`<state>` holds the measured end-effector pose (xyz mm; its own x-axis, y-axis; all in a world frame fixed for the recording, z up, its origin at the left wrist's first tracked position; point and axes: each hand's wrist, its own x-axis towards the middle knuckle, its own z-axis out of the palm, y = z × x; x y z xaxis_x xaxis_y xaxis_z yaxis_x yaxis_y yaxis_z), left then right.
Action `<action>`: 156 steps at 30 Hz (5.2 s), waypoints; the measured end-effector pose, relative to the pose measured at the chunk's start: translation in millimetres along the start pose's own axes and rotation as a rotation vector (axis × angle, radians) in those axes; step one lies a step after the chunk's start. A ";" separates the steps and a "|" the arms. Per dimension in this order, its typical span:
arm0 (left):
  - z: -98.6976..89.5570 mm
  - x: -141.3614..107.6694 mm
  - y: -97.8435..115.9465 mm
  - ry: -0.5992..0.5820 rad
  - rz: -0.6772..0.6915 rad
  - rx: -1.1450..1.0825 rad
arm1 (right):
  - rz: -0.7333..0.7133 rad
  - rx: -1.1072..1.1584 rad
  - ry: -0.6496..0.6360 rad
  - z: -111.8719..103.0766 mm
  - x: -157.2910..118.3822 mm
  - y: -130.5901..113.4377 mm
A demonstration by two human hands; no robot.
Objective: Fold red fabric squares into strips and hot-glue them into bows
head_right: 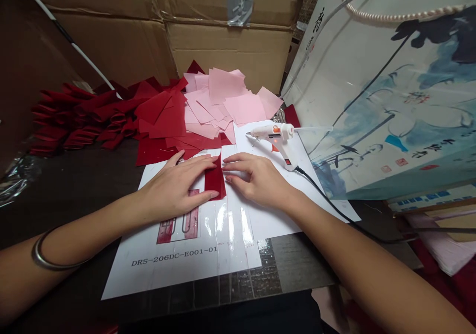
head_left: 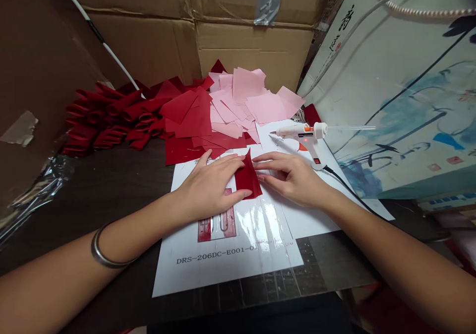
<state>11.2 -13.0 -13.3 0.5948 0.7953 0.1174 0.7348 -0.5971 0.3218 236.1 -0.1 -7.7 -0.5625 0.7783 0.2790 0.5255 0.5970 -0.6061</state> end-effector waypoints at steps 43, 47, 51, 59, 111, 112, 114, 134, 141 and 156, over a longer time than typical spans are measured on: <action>-8.5 3.2 -21.9 0.156 0.075 -0.021 | -0.016 -0.106 -0.109 9.5 2.1 -0.4; -8.5 3.6 -22.1 0.160 0.072 -0.024 | -0.025 -0.101 -0.095 11.1 2.3 -1.3; -9.2 4.2 -21.8 0.151 0.070 -0.022 | -0.024 -0.116 -0.096 12.4 3.0 -1.9; -8.0 5.0 -22.5 0.169 0.073 -0.022 | -0.020 -0.168 -0.097 15.3 2.8 -0.3; -6.0 2.1 -13.9 0.215 0.187 0.188 | 0.376 -0.143 0.062 11.8 -6.1 -23.5; -5.7 2.3 -14.0 0.223 0.179 0.184 | 0.396 -0.121 0.041 13.2 -4.4 -24.0; -4.9 2.6 -14.5 0.245 0.152 0.166 | 0.410 -0.084 0.025 15.4 -2.5 -26.2; -5.6 1.6 14.7 0.440 -0.243 -1.167 | 0.332 0.509 -0.096 19.6 -6.3 -27.8; -2.3 -4.0 17.0 0.430 -0.197 -1.233 | 0.294 0.489 -0.141 20.5 -7.2 -25.9; -3.5 -4.4 30.8 0.510 -0.249 -1.142 | 0.177 0.327 -0.119 23.4 -7.9 -30.4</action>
<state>30.0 -34.5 -0.6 0.1031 0.9740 0.2020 -0.0401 -0.1988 0.9792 209.6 -28.9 -8.9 -0.5615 0.8244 0.0717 0.4010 0.3469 -0.8479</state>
